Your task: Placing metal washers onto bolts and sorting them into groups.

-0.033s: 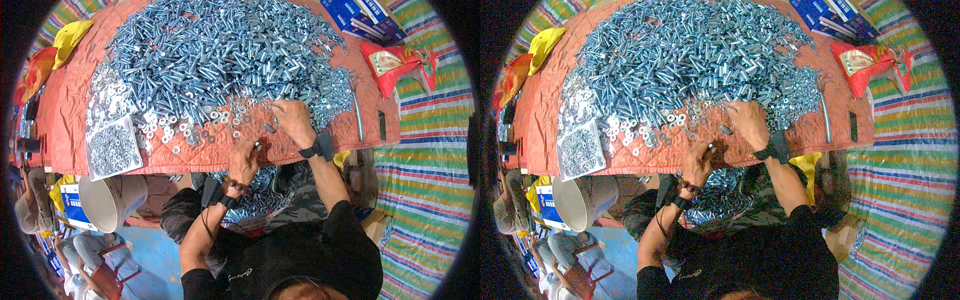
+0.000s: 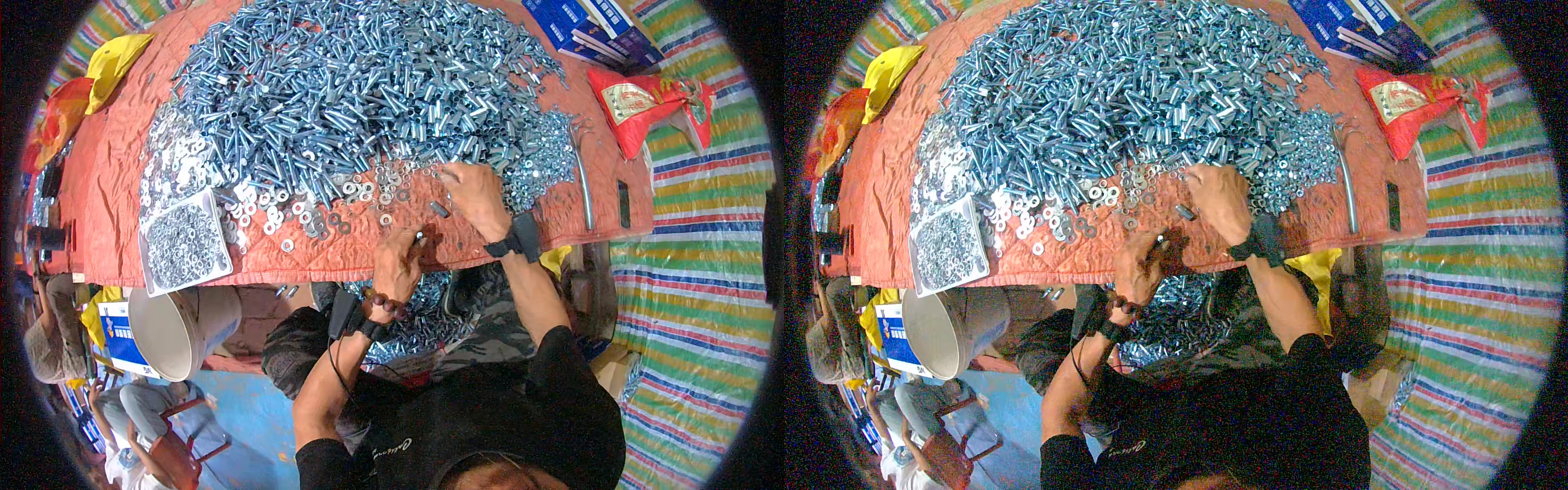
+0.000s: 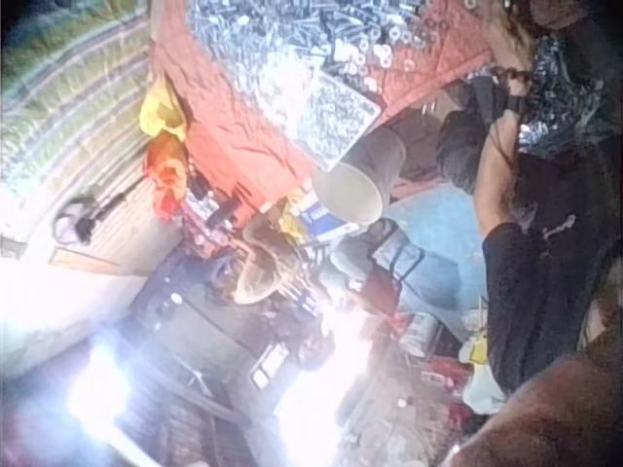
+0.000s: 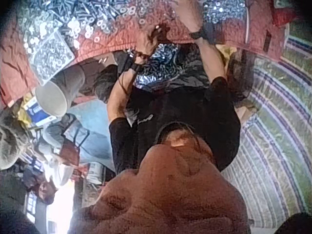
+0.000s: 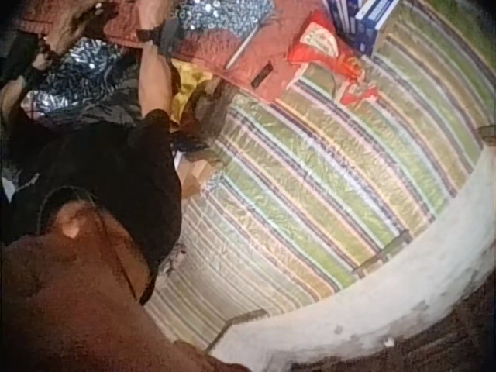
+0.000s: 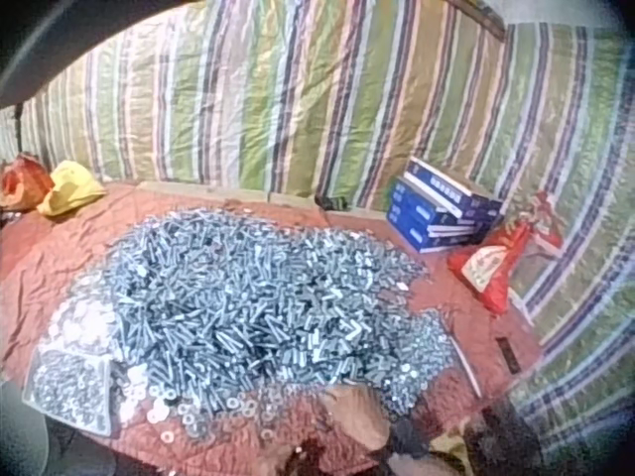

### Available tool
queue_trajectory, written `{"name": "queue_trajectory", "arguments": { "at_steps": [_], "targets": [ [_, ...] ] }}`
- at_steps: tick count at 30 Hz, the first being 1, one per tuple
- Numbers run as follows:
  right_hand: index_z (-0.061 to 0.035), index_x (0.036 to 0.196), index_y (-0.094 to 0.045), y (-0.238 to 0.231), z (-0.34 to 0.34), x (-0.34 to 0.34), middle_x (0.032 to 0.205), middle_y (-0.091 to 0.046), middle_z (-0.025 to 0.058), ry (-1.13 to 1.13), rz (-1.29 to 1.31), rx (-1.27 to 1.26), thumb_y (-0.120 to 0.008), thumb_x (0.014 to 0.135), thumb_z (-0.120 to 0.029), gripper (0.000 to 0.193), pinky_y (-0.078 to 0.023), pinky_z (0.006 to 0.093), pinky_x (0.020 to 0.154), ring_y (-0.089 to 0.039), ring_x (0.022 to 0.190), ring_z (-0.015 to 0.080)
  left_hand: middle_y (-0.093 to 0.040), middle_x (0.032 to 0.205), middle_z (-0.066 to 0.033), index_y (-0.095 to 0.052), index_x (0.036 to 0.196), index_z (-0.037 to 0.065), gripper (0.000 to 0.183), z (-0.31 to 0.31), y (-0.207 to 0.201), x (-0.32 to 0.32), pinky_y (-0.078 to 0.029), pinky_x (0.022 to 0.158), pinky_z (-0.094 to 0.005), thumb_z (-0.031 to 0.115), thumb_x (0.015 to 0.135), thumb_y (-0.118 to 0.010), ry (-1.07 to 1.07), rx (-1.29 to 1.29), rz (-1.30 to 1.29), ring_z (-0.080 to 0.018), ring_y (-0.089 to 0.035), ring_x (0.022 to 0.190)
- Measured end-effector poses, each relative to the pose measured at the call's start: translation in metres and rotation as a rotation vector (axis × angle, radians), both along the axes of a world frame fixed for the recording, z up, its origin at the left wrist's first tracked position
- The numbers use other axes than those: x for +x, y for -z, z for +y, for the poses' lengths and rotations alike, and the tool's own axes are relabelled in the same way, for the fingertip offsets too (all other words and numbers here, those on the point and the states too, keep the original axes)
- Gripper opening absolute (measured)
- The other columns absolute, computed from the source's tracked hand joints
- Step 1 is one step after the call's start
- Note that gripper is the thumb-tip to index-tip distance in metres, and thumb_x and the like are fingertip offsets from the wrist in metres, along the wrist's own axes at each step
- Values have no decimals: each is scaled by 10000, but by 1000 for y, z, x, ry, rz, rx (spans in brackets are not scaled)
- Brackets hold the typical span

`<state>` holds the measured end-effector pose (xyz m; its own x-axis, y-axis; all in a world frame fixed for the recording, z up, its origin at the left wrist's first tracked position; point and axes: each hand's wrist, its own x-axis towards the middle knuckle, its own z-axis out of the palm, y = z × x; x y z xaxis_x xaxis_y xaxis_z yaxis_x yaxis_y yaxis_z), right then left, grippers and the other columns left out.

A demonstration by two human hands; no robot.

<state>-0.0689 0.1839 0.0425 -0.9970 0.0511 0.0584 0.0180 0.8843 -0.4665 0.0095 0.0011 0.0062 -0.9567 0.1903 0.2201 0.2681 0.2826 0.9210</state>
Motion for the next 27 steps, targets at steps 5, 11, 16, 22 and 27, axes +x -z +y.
{"name": "queue_trajectory", "arguments": {
  "at_steps": [5, 11, 16, 22, 27],
  "targets": [
    [-109, 942, -736, 1, -12, -8, 780, -682, 173, 3, -71, 164, -685, 821, -257, 198, -518, 434, 664, -666, 730, 363, -638, 926, -216, -637, 1082, -12, 274, -1, 7, -5, -494, 726, -445, -15, 810, -607, 8, -7, 34, -415, -618, 852],
    [-67, 912, -734, 0, 3, 1, 773, -686, 171, -53, -44, 23, -675, 824, -228, 193, -523, 392, 657, -675, 721, 331, -633, 937, -224, -635, 1087, -14, 292, -1, 7, -4, -493, 738, -440, -39, 799, -597, 10, -10, 12, -422, -616, 865],
    [-54, 880, -733, -1, 10, 2, 786, -688, 176, -257, -174, -189, -651, 834, -242, 210, -524, 391, 660, -677, 718, 320, -633, 938, -227, -635, 1077, -20, 286, 0, 5, -6, -494, 742, -435, -43, 795, -597, 15, 14, 15, -421, -618, 870],
    [-35, 953, -708, -4, 2, -6, 785, -672, 214, -124, 35, -164, -631, 850, -262, 260, -522, 453, 664, -663, 732, 380, -638, 927, -221, -637, 1071, -20, 268, 0, 3, -6, -495, 740, -434, -36, 806, -599, 12, 1, 0, -415, -622, 855],
    [-27, 1066, -645, 4, -9, -27, 762, -644, 258, 42, -29, 175, -671, 829, -247, 324, -512, 469, 677, -662, 766, 397, -638, 924, -217, -639, 1071, -15, 260, 1, 1, -6, -495, 731, -428, -22, 813, -607, 14, -10, -18, -412, -620, 844]
  ]
}}
